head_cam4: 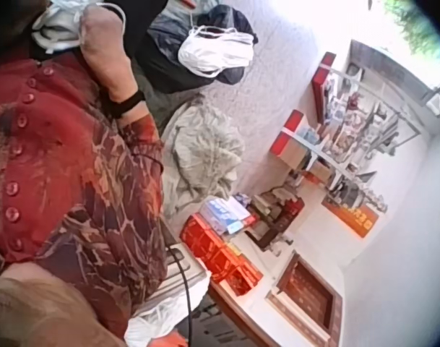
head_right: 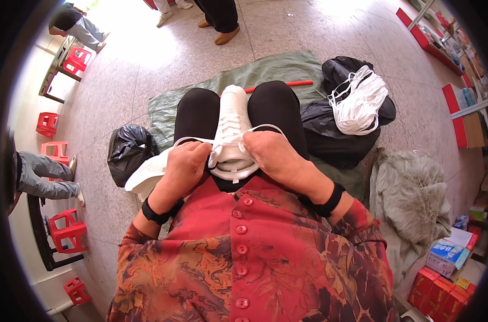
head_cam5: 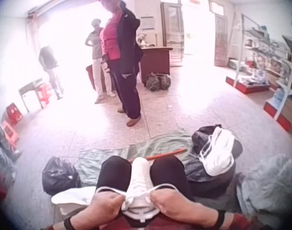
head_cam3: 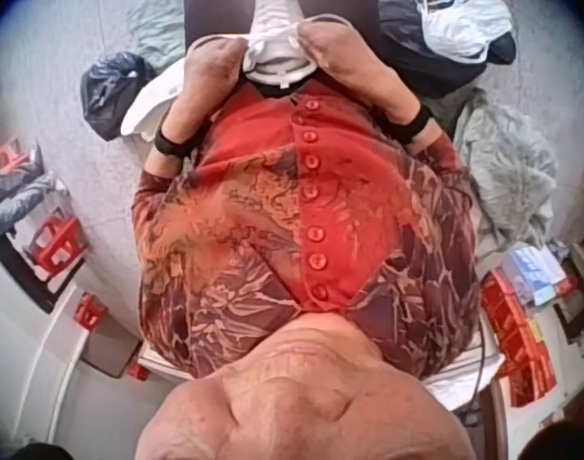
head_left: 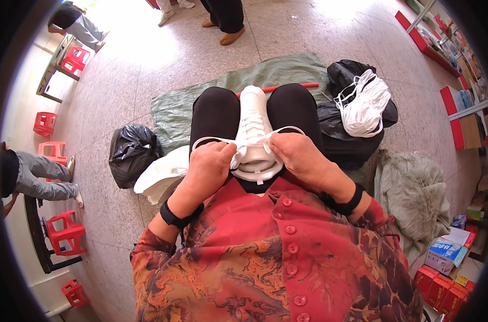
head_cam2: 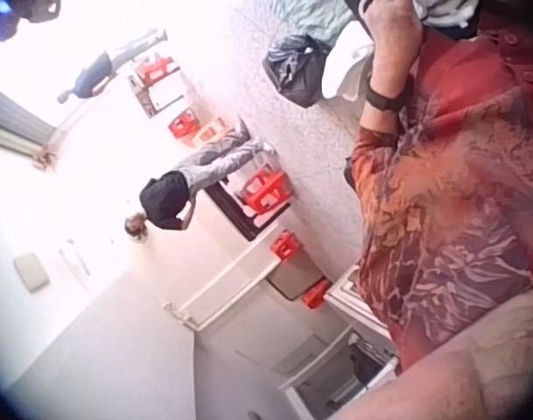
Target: Manually lacing a white shoe with white laces while seated.
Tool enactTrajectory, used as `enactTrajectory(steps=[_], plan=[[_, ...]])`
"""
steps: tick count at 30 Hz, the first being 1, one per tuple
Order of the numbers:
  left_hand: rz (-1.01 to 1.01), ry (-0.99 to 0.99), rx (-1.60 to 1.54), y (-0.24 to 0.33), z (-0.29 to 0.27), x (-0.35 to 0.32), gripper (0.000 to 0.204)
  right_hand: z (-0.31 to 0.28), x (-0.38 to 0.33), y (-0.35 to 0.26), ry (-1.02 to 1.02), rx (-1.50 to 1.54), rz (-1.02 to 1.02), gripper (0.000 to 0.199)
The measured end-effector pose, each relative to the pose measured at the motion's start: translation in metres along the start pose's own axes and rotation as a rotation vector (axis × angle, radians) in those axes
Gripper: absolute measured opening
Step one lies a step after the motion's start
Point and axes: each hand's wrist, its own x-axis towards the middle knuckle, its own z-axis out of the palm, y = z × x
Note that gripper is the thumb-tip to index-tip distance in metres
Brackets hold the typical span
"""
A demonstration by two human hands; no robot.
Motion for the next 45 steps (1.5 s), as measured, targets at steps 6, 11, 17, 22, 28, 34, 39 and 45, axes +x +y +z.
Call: enactTrajectory(steps=[6, 11, 17, 22, 28, 34, 39, 45], plan=[[0.207, -0.232, 0.174, 0.011, -0.021, 0.021, 0.01, 0.001, 0.0, 0.002, 0.013, -0.014, -0.018, 0.01], [0.059, -0.302, 0.111, 0.005, -0.004, 0.019, 0.007, -0.001, -0.002, 0.0, 0.006, -0.017, -0.009, 0.009], [-0.058, 0.023, -0.003, 0.028, 0.004, 0.002, 0.019, 0.004, -0.007, 0.004, 0.07, 0.034, -0.001, 0.009], [-0.195, 0.018, -0.135, 0.022, 0.012, -0.001, 0.02, 0.006, -0.009, 0.003, 0.102, 0.054, 0.009, 0.01], [0.079, -0.176, 0.252, 0.033, 0.0, 0.014, 0.015, 0.011, -0.013, 0.008, 0.139, 0.09, 0.019, 0.007], [0.36, -0.33, 0.053, 0.025, -0.01, 0.042, 0.01, 0.012, -0.022, 0.005, 0.215, 0.135, 0.052, 0.01], [0.237, -0.274, -0.757, 0.082, 0.001, 0.049, 0.005, 0.012, -0.032, 0.002, 0.28, 0.117, -0.021, 0.029], [-0.603, -0.275, -0.838, 0.037, 0.038, 0.021, 0.008, 0.012, -0.049, -0.004, 0.198, 0.067, 0.035, 0.048]])
